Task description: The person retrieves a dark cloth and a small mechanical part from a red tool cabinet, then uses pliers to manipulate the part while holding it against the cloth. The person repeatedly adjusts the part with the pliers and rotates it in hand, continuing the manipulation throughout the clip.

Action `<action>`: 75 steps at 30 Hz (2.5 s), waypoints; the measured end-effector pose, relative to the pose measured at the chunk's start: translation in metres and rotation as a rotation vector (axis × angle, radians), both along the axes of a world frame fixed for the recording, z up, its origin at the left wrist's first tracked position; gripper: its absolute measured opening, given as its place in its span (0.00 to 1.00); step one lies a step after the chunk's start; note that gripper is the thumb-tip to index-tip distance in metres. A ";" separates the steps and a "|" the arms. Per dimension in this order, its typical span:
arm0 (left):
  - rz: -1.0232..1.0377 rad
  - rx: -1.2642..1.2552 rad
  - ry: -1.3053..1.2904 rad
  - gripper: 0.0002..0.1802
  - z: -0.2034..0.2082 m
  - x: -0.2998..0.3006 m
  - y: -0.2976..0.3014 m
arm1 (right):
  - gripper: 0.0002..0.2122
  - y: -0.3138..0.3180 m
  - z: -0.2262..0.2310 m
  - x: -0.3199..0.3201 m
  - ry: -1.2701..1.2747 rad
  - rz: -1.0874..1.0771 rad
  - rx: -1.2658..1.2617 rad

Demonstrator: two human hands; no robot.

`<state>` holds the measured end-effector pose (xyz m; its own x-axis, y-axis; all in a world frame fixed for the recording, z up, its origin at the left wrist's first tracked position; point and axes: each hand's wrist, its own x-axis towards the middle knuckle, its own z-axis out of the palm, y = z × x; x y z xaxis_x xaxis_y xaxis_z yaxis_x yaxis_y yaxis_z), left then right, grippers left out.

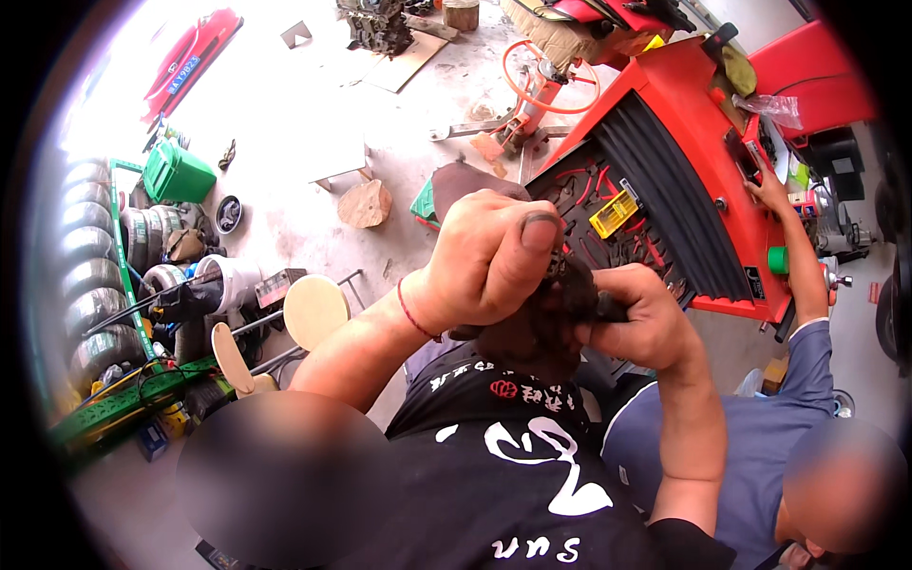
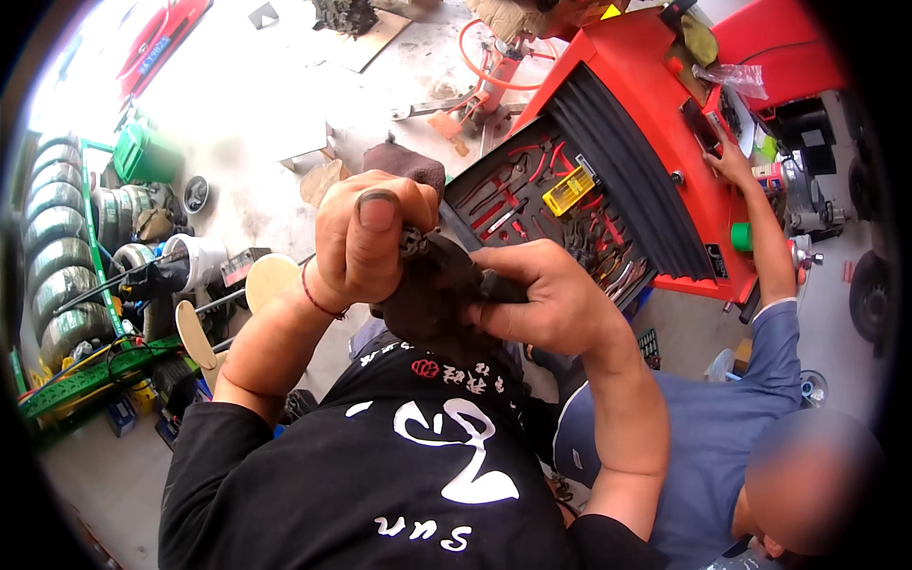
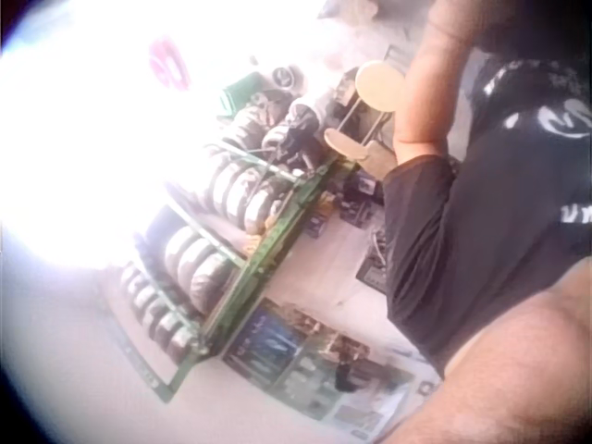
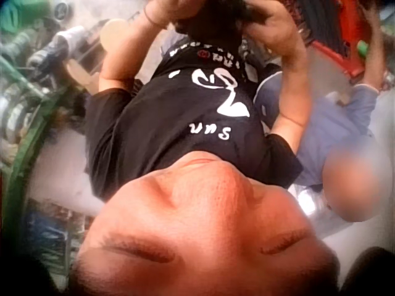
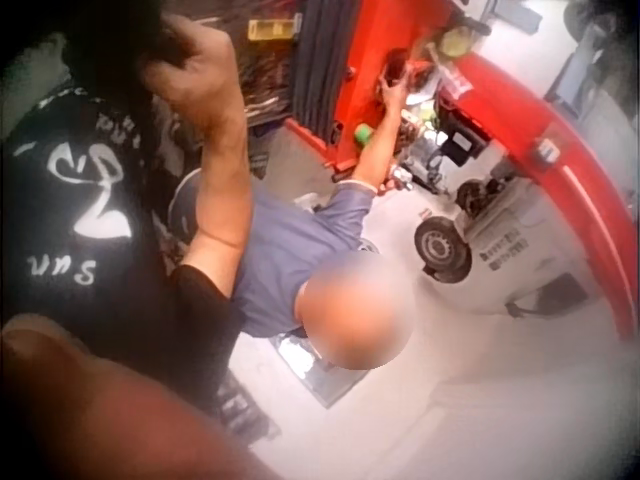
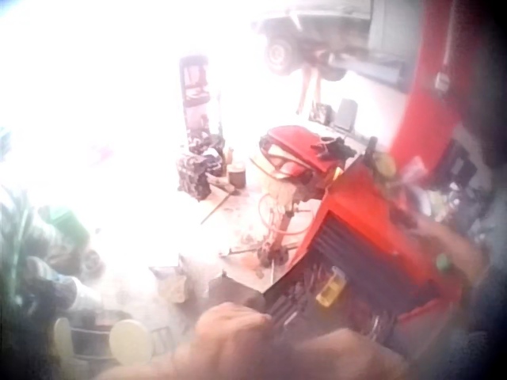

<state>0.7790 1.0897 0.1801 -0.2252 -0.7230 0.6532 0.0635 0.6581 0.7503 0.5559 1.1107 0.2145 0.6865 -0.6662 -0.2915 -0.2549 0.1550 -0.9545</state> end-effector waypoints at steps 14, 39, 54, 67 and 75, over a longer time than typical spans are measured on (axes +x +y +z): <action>-0.346 0.704 0.226 0.39 0.028 -0.009 0.013 | 0.15 0.018 0.010 0.014 -0.285 -0.065 0.323; -0.505 0.545 0.223 0.20 0.029 0.036 0.020 | 0.25 0.019 0.023 0.016 0.432 -0.406 -1.324; -0.220 0.278 0.234 0.25 0.017 0.014 0.031 | 0.28 0.033 0.017 0.043 0.399 -0.541 -1.085; -0.215 0.148 0.168 0.20 0.001 0.021 0.019 | 0.34 0.024 0.015 0.041 0.543 -0.530 -1.382; -0.238 0.079 0.146 0.20 -0.006 0.020 0.015 | 0.31 0.024 0.017 0.034 0.571 -0.510 -1.427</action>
<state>0.7989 1.1051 0.1737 -0.3024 -0.7109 0.6350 0.3197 0.5519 0.7702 0.5900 1.1349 0.2310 0.3459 -0.7166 0.6057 -0.8105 -0.5534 -0.1918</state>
